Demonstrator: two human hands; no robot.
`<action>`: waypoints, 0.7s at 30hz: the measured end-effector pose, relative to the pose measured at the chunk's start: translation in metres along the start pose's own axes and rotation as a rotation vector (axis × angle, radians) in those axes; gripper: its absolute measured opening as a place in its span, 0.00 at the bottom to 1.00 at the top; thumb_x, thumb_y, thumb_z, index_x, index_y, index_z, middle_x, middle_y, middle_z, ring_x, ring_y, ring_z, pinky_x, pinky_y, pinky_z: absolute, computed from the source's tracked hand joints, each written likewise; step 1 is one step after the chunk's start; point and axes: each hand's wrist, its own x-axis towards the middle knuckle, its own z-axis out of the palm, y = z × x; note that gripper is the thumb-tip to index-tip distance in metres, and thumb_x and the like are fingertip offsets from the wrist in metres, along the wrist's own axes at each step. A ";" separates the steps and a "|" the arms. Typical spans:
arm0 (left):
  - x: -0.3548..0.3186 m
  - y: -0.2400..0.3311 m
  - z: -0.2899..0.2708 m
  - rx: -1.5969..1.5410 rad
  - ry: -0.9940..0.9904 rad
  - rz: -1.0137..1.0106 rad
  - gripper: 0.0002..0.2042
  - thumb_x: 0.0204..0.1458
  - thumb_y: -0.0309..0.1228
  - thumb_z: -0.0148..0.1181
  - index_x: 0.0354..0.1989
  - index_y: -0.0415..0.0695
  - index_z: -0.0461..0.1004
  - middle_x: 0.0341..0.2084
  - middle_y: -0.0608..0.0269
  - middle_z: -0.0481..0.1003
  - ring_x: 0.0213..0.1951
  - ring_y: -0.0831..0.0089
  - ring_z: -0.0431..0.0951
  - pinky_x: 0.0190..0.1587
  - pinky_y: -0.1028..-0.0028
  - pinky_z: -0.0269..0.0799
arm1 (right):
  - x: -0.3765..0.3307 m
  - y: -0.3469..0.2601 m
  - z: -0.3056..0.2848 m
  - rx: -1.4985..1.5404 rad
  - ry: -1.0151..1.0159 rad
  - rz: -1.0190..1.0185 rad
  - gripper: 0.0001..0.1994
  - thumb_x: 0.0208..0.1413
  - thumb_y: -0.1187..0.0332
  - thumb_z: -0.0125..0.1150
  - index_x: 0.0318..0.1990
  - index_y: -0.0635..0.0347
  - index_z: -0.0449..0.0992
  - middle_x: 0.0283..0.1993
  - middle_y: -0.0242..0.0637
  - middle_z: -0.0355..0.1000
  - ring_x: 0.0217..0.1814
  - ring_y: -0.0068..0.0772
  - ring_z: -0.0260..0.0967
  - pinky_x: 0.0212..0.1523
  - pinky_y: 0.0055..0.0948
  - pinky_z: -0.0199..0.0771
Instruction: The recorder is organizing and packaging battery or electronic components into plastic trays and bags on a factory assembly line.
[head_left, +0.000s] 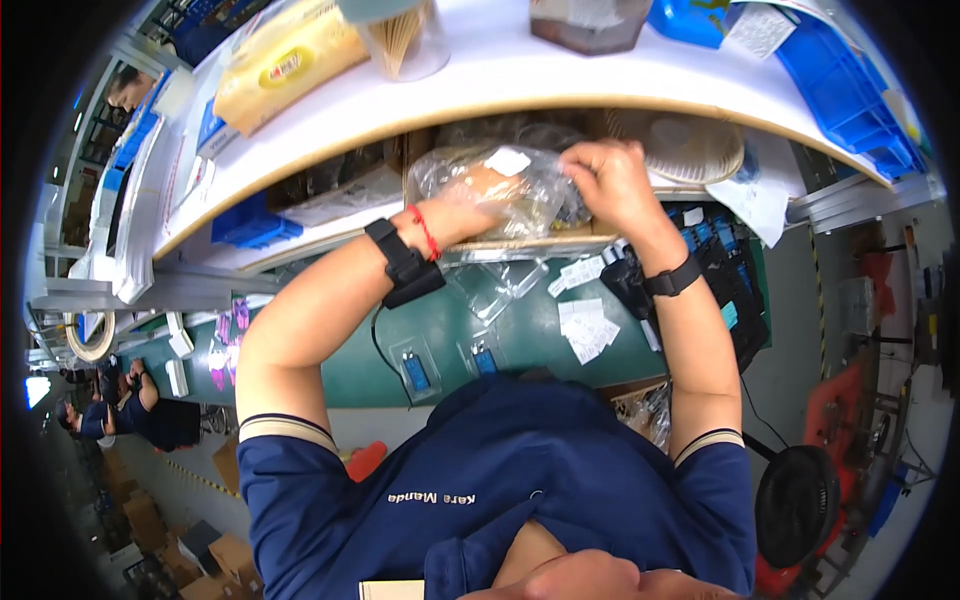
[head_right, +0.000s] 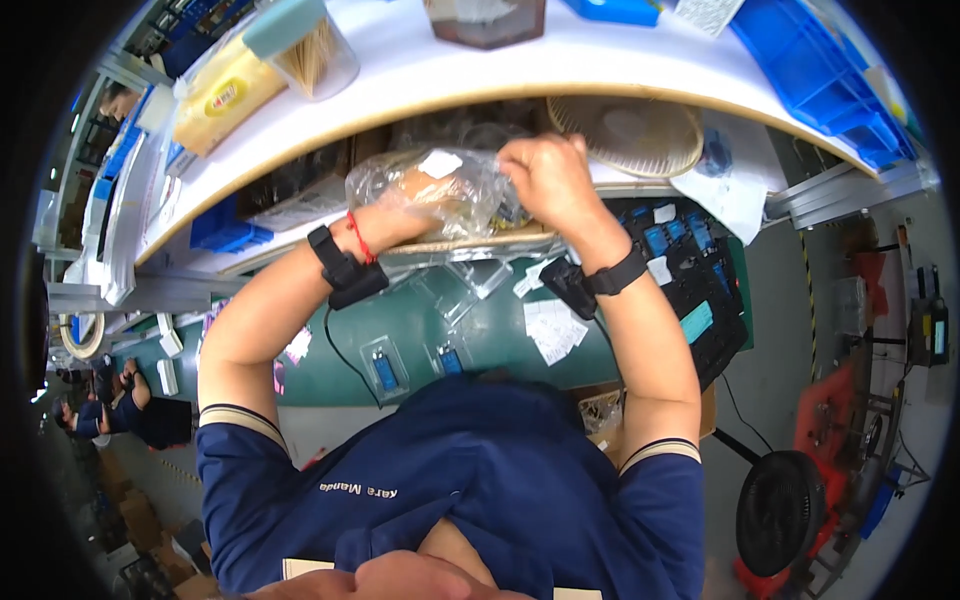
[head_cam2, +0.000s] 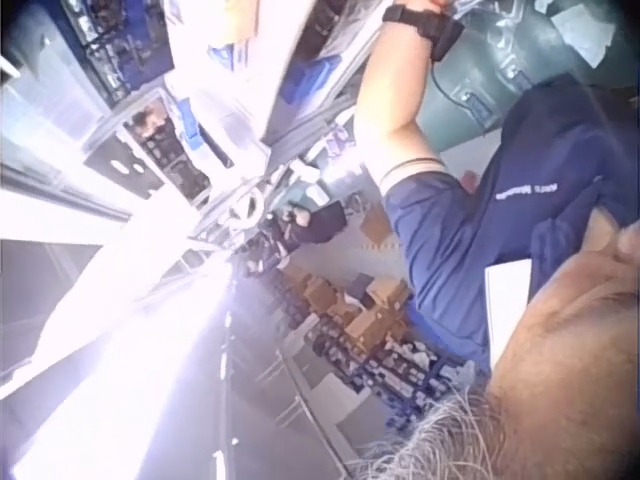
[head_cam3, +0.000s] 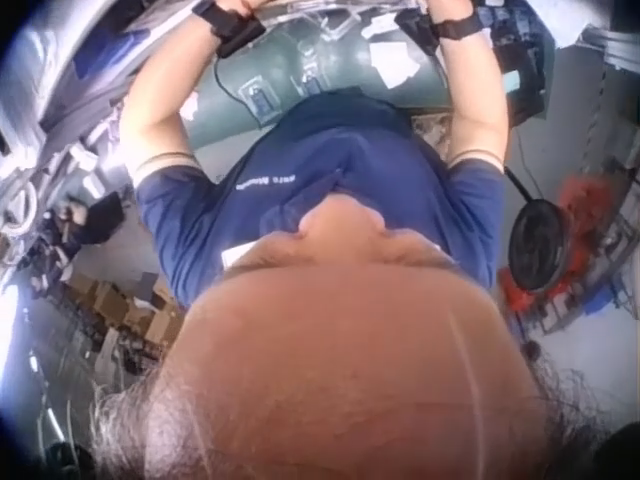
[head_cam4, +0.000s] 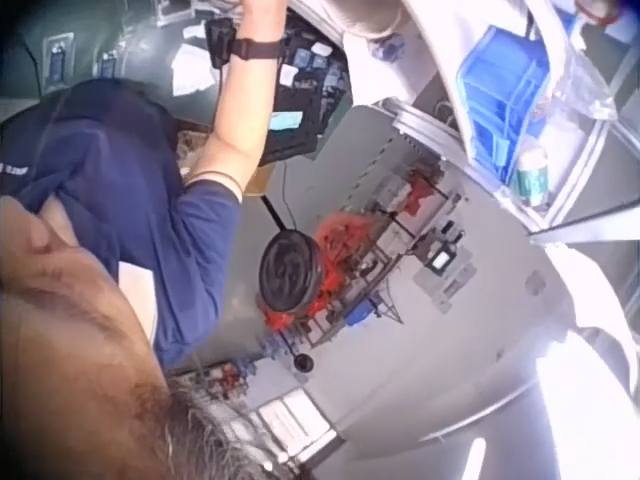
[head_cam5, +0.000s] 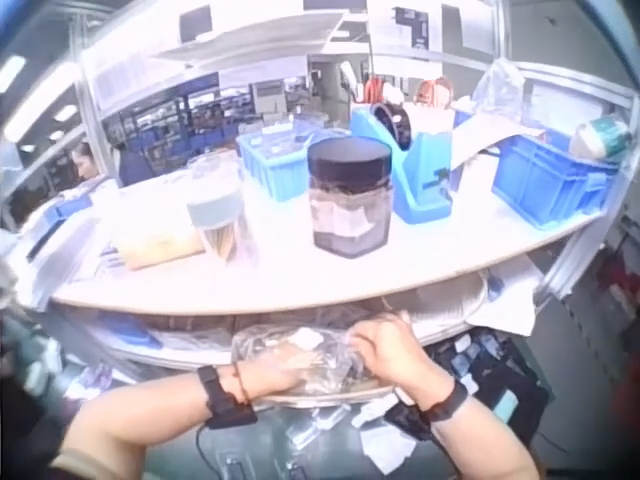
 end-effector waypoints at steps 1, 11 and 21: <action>-0.001 -0.005 0.004 -0.023 0.080 0.047 0.08 0.45 0.26 0.54 0.34 0.39 0.73 0.29 0.45 0.75 0.35 0.51 0.77 0.37 0.61 0.73 | 0.001 0.003 0.000 0.012 -0.011 0.022 0.03 0.45 0.74 0.63 0.29 0.61 0.79 0.27 0.45 0.75 0.32 0.47 0.74 0.35 0.36 0.73; 0.009 0.001 -0.008 -0.035 -0.050 -0.132 0.08 0.44 0.25 0.57 0.34 0.39 0.75 0.30 0.45 0.76 0.36 0.50 0.77 0.38 0.61 0.73 | 0.000 0.002 -0.003 0.018 -0.057 0.090 0.05 0.48 0.73 0.61 0.32 0.63 0.79 0.31 0.46 0.76 0.34 0.46 0.74 0.39 0.34 0.73; -0.060 0.070 -0.083 0.061 0.498 -0.232 0.04 0.42 0.19 0.62 0.27 0.37 0.74 0.23 0.52 0.75 0.27 0.57 0.77 0.30 0.70 0.71 | 0.005 -0.002 0.004 -0.098 -0.104 0.208 0.04 0.48 0.68 0.60 0.29 0.54 0.80 0.26 0.41 0.75 0.32 0.47 0.73 0.42 0.44 0.67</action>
